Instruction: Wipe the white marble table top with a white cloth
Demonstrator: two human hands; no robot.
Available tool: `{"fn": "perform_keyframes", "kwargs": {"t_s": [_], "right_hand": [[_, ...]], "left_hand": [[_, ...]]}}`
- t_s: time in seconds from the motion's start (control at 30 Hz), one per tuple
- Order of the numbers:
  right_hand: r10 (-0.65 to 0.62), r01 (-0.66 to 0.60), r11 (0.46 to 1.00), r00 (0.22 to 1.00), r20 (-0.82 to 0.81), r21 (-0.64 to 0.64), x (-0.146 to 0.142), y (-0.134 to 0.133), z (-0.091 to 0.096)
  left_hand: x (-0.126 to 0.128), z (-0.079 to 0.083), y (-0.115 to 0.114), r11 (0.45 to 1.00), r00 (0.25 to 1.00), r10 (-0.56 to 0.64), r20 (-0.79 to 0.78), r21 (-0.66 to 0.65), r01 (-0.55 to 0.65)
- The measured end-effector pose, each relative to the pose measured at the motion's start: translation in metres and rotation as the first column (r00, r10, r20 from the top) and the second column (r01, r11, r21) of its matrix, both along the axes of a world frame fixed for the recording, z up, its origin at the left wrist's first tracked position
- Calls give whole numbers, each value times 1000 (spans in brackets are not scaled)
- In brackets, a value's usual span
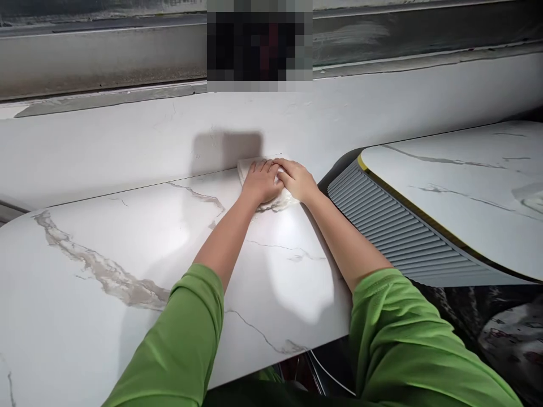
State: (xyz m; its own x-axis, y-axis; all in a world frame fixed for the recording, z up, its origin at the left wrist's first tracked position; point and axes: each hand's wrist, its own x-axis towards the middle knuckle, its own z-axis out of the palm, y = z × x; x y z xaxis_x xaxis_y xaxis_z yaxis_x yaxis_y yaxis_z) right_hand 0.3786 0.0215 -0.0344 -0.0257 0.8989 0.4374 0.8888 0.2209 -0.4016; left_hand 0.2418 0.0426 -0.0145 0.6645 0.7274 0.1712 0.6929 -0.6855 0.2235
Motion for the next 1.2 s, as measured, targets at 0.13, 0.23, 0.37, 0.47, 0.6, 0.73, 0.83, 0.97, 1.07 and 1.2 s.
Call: {"fn": "perform_keyframes", "kwargs": {"t_s": [0.13, 0.23, 0.37, 0.47, 0.6, 0.73, 0.83, 0.97, 1.07, 1.2], "right_hand": [[10, -10, 1000, 1000, 2, 0, -8, -24, -1], [4, -4, 1000, 1000, 8, -2, -17, -58, 0], [15, -15, 1000, 999, 35, -2, -32, -127, 2], [51, -52, 999, 997, 54, 11, -52, -186, 5], [69, -72, 997, 993, 91, 21, -85, -246, 9], [-9, 8, 1000, 992, 125, 6, -102, -260, 10], [-4, 6, 1000, 992, 128, -21, -102, -246, 10], [-18, 21, 1000, 992, 121, -19, -100, -214, 9], [-26, 27, 1000, 994, 108, -8, -99, -180, 6], [30, -29, 1000, 994, 101, -11, -94, -118, 4]], "left_hand": [[-9, 2, -24, 1000, 999, -2, -34, 0, 2], [-20, 2, -56, 1000, 998, -27, -59, 7, 27], [-39, -1, -117, 993, 994, -90, -54, 76, 94], [-63, -1, -170, 979, 986, -159, -51, 121, 164], [-98, 2, -220, 966, 973, -228, -29, 119, 230], [-112, 7, -229, 965, 965, -263, 3, 24, 263], [-108, 11, -216, 967, 971, -241, 0, -86, 240], [-102, 15, -186, 960, 976, -217, 7, -177, 215], [-100, 19, -153, 955, 979, -204, -5, -220, 198], [-98, 20, -96, 966, 977, -200, -73, -180, 184]]}}
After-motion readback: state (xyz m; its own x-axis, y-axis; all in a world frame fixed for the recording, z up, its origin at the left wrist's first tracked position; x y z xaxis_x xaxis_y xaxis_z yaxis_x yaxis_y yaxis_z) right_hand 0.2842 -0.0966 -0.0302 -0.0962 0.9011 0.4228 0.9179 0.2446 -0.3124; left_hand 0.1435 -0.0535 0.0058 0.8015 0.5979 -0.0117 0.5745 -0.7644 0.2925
